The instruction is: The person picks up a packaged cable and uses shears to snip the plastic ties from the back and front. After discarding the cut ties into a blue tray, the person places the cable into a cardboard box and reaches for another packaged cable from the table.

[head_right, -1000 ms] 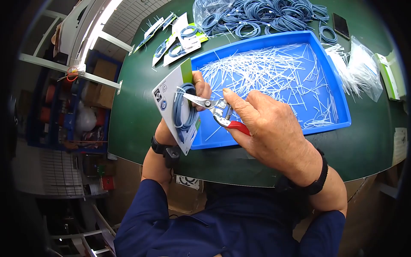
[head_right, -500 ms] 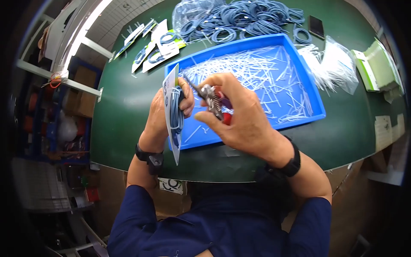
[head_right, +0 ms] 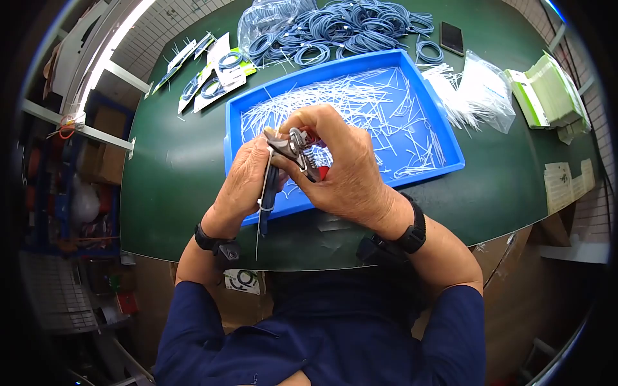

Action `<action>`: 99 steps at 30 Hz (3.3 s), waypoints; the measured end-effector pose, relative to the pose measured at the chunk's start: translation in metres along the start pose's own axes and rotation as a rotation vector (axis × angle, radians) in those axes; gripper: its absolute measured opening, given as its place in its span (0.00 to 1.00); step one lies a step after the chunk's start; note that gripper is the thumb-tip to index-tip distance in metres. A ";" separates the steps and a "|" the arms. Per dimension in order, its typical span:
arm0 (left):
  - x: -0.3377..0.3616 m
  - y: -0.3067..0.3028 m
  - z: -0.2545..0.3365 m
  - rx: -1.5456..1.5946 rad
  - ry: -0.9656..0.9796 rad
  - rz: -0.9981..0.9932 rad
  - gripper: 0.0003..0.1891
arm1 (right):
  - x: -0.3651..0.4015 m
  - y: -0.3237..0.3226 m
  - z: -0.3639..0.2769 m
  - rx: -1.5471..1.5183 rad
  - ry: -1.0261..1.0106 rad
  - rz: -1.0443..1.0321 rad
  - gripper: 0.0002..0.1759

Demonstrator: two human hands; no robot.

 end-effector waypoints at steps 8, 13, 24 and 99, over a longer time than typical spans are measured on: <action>0.000 0.005 0.004 0.035 0.044 -0.006 0.28 | 0.001 -0.002 -0.007 0.031 -0.092 0.004 0.23; -0.001 -0.005 -0.003 0.034 0.034 0.036 0.26 | 0.006 0.000 0.000 -0.047 -0.043 -0.001 0.23; 0.000 -0.061 0.033 0.001 0.201 0.262 0.23 | 0.006 0.009 -0.009 -0.618 0.143 -0.170 0.24; -0.011 -0.086 0.019 0.342 0.205 0.344 0.20 | 0.012 0.002 0.035 0.416 0.211 -0.310 0.41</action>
Point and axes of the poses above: each hand's wrist, its own x-axis away from the middle knuckle, its own y-axis out of the palm, z = x × y, the point moved 9 cm from there along -x, towards the middle knuckle, and after that the axes turned 5 degrees about z, right-handed, at the moved point
